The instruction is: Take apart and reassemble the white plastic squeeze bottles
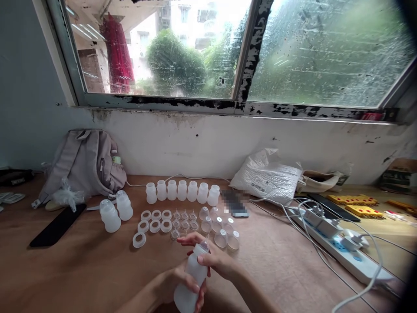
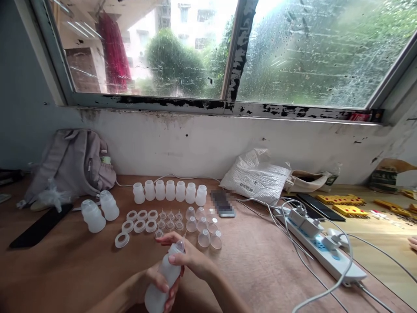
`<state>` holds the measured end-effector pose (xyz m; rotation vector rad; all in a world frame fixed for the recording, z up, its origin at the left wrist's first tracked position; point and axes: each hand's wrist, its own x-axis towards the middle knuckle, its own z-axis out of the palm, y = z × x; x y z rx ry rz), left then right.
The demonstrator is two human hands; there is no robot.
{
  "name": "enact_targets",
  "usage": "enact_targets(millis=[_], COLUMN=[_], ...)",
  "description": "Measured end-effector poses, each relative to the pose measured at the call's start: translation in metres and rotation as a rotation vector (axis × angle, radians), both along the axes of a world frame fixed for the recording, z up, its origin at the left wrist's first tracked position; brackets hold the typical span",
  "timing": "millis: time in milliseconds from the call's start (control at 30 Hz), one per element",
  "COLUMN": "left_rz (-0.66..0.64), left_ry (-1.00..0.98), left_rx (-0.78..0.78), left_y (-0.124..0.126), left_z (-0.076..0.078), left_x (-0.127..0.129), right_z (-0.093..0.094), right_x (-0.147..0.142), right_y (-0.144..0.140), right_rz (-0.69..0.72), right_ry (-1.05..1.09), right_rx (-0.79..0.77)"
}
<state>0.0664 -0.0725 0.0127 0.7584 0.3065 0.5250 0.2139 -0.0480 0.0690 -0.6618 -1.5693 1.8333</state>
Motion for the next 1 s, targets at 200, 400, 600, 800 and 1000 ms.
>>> enact_targets(millis=[200, 400, 600, 800, 1000], left_rz=[-0.037, -0.073, 0.052, 0.268, 0.224], left_ry=[-0.035, -0.203, -0.116, 0.215, 0.261], left_rx=[0.014, 0.012, 0.081, 0.084, 0.093], left_y=[0.005, 0.008, 0.008, 0.008, 0.011], left_z=[-0.009, -0.009, 0.005, 0.009, 0.008], left_x=[0.001, -0.006, -0.008, -0.001, -0.004], right_z=[-0.011, -0.023, -0.035, -0.036, -0.036], right_x=[0.002, 0.002, -0.001, -0.007, 0.000], right_y=[0.005, 0.010, 0.015, 0.012, 0.015], right_rz=[0.022, 0.032, -0.207, -0.454, -0.436], right_ry=[-0.025, 0.041, 0.133, 0.188, 0.188], right_rx=[0.030, -0.031, -0.106, -0.091, -0.104])
